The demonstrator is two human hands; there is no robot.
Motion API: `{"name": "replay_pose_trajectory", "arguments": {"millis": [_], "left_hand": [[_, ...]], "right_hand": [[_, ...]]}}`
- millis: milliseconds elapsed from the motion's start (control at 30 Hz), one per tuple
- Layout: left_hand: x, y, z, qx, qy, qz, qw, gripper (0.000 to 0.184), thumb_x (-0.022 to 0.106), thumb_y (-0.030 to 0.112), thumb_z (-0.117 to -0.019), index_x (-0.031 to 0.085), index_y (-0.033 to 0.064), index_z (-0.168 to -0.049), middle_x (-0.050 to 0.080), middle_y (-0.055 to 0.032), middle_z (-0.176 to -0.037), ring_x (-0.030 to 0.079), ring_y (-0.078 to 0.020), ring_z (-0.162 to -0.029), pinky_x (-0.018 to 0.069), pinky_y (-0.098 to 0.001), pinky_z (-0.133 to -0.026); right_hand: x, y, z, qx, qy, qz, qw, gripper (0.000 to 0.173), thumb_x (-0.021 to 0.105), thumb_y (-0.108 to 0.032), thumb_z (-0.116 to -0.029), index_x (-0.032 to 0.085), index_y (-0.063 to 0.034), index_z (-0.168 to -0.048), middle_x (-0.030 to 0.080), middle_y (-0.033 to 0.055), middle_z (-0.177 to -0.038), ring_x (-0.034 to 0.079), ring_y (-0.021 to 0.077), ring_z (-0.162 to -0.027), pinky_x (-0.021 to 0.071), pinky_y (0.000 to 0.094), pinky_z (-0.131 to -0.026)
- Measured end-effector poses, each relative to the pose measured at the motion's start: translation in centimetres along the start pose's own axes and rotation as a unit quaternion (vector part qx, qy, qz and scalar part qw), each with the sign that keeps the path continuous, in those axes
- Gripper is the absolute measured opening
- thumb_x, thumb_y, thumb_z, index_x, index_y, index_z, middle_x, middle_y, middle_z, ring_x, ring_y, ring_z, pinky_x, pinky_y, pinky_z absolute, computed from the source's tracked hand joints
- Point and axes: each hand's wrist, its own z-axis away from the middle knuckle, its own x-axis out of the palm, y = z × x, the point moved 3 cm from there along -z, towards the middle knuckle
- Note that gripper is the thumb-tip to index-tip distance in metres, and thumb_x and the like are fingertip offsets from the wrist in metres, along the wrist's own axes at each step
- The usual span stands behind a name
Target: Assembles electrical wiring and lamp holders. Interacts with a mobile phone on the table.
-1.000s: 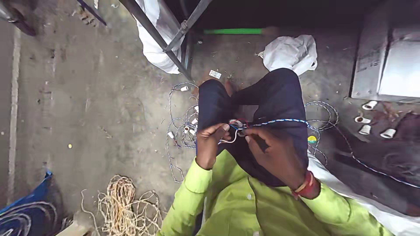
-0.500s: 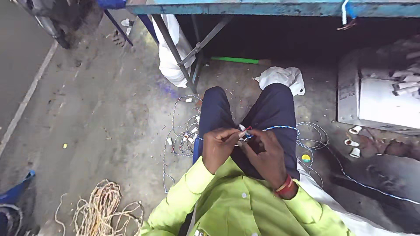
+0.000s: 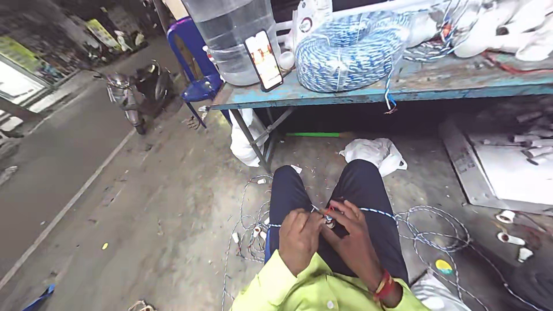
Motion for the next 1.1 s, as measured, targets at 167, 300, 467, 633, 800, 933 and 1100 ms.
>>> {"name": "replay_pose_trajectory", "arguments": {"millis": [167, 300, 467, 633, 800, 933, 1100], "left_hand": [[0.5, 0.2, 0.6, -0.02, -0.006, -0.023, 1.0, 0.017, 0.064, 0.026, -0.099, 0.076, 0.0131, -0.099, 0.071, -0.0069, -0.098, 0.068, -0.0244, -0.105, 0.0564, -0.0375, -0.094], [1.1, 0.1, 0.3, -0.09, -0.044, 0.084, 0.991, 0.016, 0.065, 0.022, -0.0993, 0.075, 0.01, -0.101, 0.066, -0.0167, -0.121, 0.065, -0.0242, -0.116, 0.0564, -0.0342, -0.098], [1.7, 0.0, 0.5, -0.068, -0.055, 0.146, 0.985, 0.021, 0.057, 0.023, -0.1057, 0.068, 0.0051, -0.104, 0.069, -0.0136, -0.124, 0.064, -0.0228, -0.125, 0.0495, -0.0422, -0.111], [1.5, 0.5, 1.0, -0.067, -0.058, 0.157, 0.984, 0.017, 0.056, 0.016, -0.1052, 0.066, 0.0027, -0.103, 0.072, -0.0127, -0.116, 0.066, -0.0225, -0.121, 0.0498, -0.0419, -0.11], [1.2, 0.2, 0.9, -0.073, -0.068, 0.17, 0.98, 0.015, 0.056, 0.014, -0.1048, 0.067, 0.0029, -0.104, 0.073, -0.0109, -0.113, 0.067, -0.0209, -0.12, 0.0486, -0.0416, -0.112], [1.1, 0.4, 0.7, -0.08, -0.06, 0.197, 0.975, 0.014, 0.059, 0.012, -0.1027, 0.069, 0.0011, -0.102, 0.074, -0.0124, -0.113, 0.067, -0.0223, -0.12, 0.0478, -0.0437, -0.113], [1.1, 0.6, 0.9, -0.062, -0.047, 0.187, 0.979, 0.013, 0.059, 0.01, -0.1026, 0.068, 0.0009, -0.101, 0.074, -0.0127, -0.11, 0.067, -0.0226, -0.12, 0.0472, -0.0423, -0.113]], "right_hand": [[-0.1, 0.7, 0.9, 0.091, -0.061, -0.103, 0.989, 0.034, 0.078, -0.04, -0.0815, 0.08, -0.0181, -0.107, 0.075, -0.0006, -0.114, 0.062, 0.0236, -0.125, 0.0502, 0.0473, -0.105], [-0.3, 0.8, 0.5, 0.135, -0.036, -0.231, 0.963, 0.03, 0.082, -0.021, -0.0758, 0.078, -0.0106, -0.103, 0.075, 0.0012, -0.103, 0.071, 0.0141, -0.1, 0.0605, 0.0324, -0.085], [0.1, 0.4, 0.5, 0.197, -0.017, -0.251, 0.948, 0.07, 0.077, -0.005, -0.0699, 0.048, -0.0009, -0.134, 0.073, 0.0072, -0.104, 0.073, 0.015, -0.089, 0.063, 0.0343, -0.071], [0.2, 1.1, 0.8, 0.173, -0.084, -0.188, 0.963, 0.05, 0.074, -0.013, -0.0766, 0.071, -0.0079, -0.126, 0.074, 0.0033, -0.11, 0.069, 0.0147, -0.102, 0.058, 0.038, -0.088], [-0.3, 0.0, -0.1, 0.202, -0.111, -0.215, 0.949, 0.037, 0.074, -0.006, -0.0783, 0.073, -0.0038, -0.115, 0.075, 0.005, -0.102, 0.072, 0.0136, -0.091, 0.0615, 0.0349, -0.079], [-0.2, 0.2, -0.3, 0.222, -0.118, -0.246, 0.936, 0.038, 0.076, 0.002, -0.0767, 0.072, -0.0017, -0.114, 0.075, 0.0065, -0.1, 0.073, 0.0147, -0.089, 0.0627, 0.0339, -0.077], [-0.3, 0.6, 0.0, 0.216, -0.116, -0.189, 0.951, 0.036, 0.076, 0.003, -0.0783, 0.075, -0.0034, -0.114, 0.075, 0.0088, -0.102, 0.074, 0.018, -0.086, 0.0639, 0.0381, -0.075]]}}
